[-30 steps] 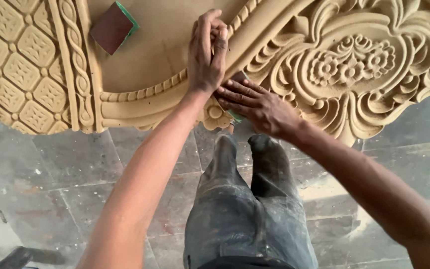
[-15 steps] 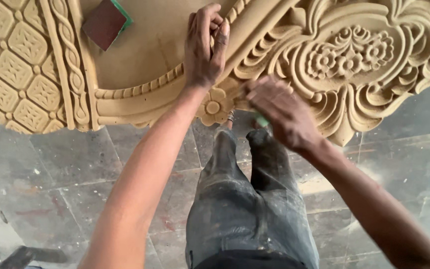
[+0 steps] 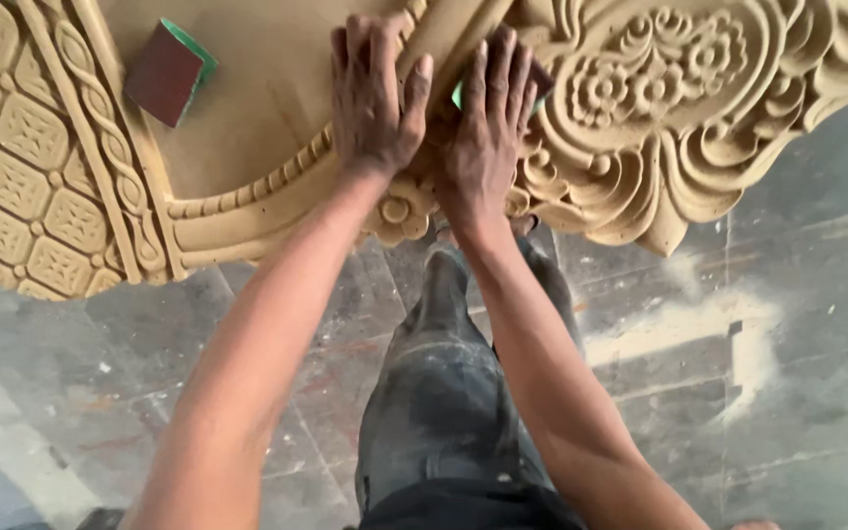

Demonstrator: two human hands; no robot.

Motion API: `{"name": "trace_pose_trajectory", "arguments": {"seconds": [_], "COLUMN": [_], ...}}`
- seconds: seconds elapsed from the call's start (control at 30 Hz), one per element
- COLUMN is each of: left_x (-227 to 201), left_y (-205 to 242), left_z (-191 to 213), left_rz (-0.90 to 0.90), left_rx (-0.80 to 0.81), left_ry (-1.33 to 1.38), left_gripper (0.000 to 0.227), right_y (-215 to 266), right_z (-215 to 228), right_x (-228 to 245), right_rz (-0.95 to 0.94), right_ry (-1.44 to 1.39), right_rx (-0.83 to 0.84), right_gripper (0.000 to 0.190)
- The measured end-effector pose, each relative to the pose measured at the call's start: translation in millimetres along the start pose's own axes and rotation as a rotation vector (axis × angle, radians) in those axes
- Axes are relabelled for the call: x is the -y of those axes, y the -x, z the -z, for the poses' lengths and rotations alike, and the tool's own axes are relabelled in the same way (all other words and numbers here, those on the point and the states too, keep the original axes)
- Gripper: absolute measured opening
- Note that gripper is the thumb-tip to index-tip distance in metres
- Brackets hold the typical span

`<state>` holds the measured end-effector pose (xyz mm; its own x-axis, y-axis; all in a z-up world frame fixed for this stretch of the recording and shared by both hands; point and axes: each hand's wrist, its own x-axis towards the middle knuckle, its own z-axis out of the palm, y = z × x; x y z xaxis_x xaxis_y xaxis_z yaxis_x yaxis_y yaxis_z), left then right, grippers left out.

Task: The person sands the intricate floral and geometric carvings of a wooden headboard using pieces of sandpaper and their fingers to reach the details.

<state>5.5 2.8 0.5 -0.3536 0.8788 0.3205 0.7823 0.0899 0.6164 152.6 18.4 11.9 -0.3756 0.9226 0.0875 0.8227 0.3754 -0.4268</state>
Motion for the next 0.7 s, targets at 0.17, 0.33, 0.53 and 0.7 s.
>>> {"name": "trace_pose_trajectory", "arguments": {"seconds": [0.17,0.33,0.53,0.7], "left_x": [-5,1,5,5], "left_y": [-3,1,8,5], "left_z": [1,-7,-13,-17], "left_rz": [0.069,0.075,0.002,-0.026], "left_rx": [0.078,0.103,0.104,0.185], "left_ry": [0.003,-0.127,-0.216,-0.253], "left_gripper": [0.039,0.048,0.049,0.050], "right_y": [77,55,49,96], "right_z": [71,28,25,72], "right_x": [-19,0,-17,-35], "right_rz": [0.107,0.018,0.087,0.008], "right_ry": [-0.089,-0.035,-0.042,-0.024], "right_rx": [0.144,0.006,0.043,0.165], "right_gripper": [0.067,0.063,0.060,0.067]}}
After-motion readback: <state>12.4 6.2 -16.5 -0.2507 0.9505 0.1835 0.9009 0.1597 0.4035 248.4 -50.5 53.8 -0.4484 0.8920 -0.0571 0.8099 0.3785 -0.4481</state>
